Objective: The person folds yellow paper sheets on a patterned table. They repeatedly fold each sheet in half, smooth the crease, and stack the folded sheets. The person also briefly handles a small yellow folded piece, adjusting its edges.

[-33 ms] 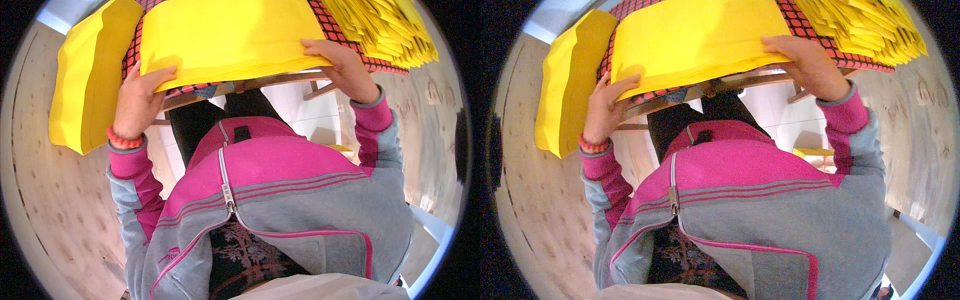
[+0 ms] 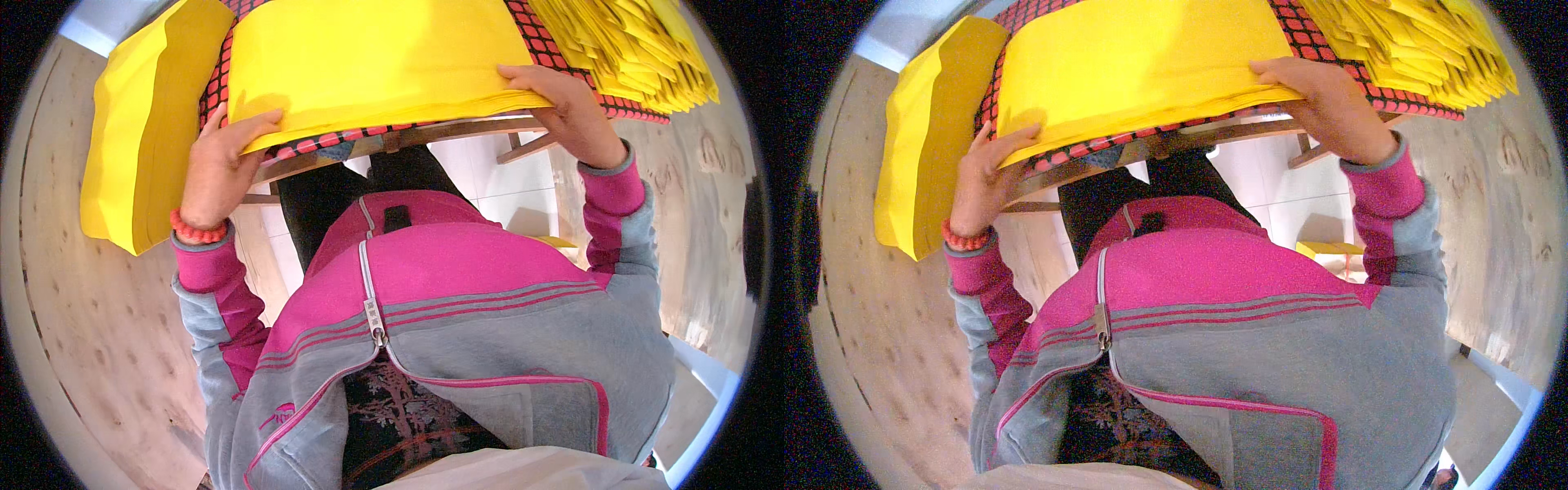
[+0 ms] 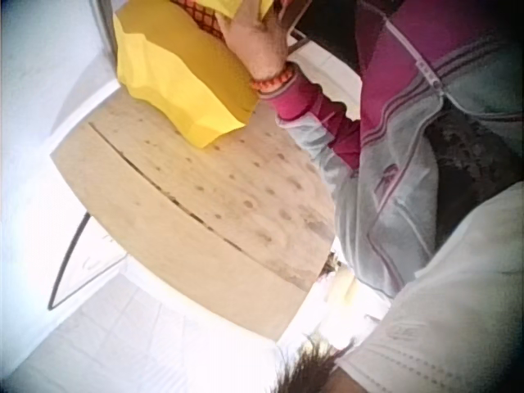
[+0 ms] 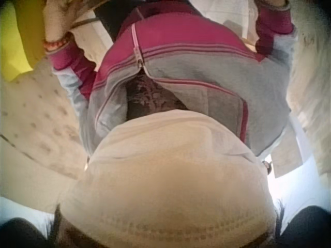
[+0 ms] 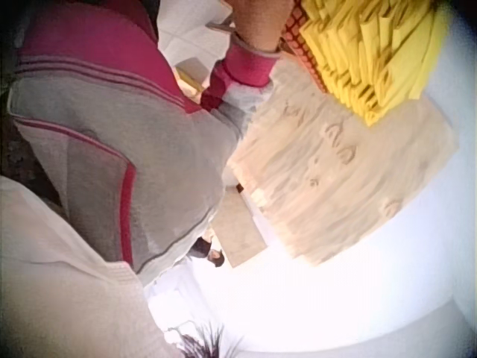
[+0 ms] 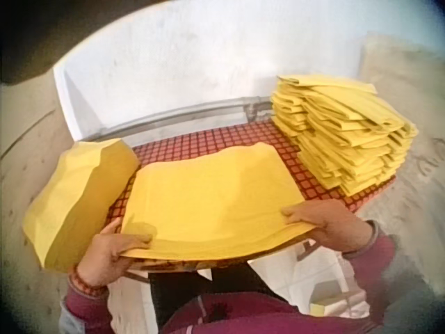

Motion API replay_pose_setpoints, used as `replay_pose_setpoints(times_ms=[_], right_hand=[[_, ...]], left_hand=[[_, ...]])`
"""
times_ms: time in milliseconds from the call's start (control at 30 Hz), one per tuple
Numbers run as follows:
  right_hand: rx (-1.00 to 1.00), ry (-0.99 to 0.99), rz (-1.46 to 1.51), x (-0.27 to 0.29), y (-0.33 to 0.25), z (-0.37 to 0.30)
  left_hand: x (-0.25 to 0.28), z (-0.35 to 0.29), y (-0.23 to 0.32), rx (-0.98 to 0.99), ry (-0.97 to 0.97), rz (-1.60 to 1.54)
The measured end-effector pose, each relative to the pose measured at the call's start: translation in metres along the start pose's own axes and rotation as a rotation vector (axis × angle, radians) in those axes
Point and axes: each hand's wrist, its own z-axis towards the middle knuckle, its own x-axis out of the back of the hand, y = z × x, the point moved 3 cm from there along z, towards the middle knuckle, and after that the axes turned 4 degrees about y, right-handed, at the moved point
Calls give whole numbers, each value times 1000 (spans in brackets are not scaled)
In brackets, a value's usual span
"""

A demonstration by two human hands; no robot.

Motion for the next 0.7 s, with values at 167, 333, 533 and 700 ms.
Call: replay_pose_setpoints(times_ms=[167, 333, 533, 700], right_hand=[[-227, -131, 201, 20, 27, 9], [-312, 121, 499, 13, 44, 24], [-260, 307, 109, 2, 44, 39], [-332, 417, -392, -7, 37, 43]], left_hand=[[-1, -9, -36, 280, -8, -448], [-11, -8, -43, 506, 249, -646], [-24, 11, -56, 539, 368, -657], [-32, 14, -53, 546, 470, -543]])
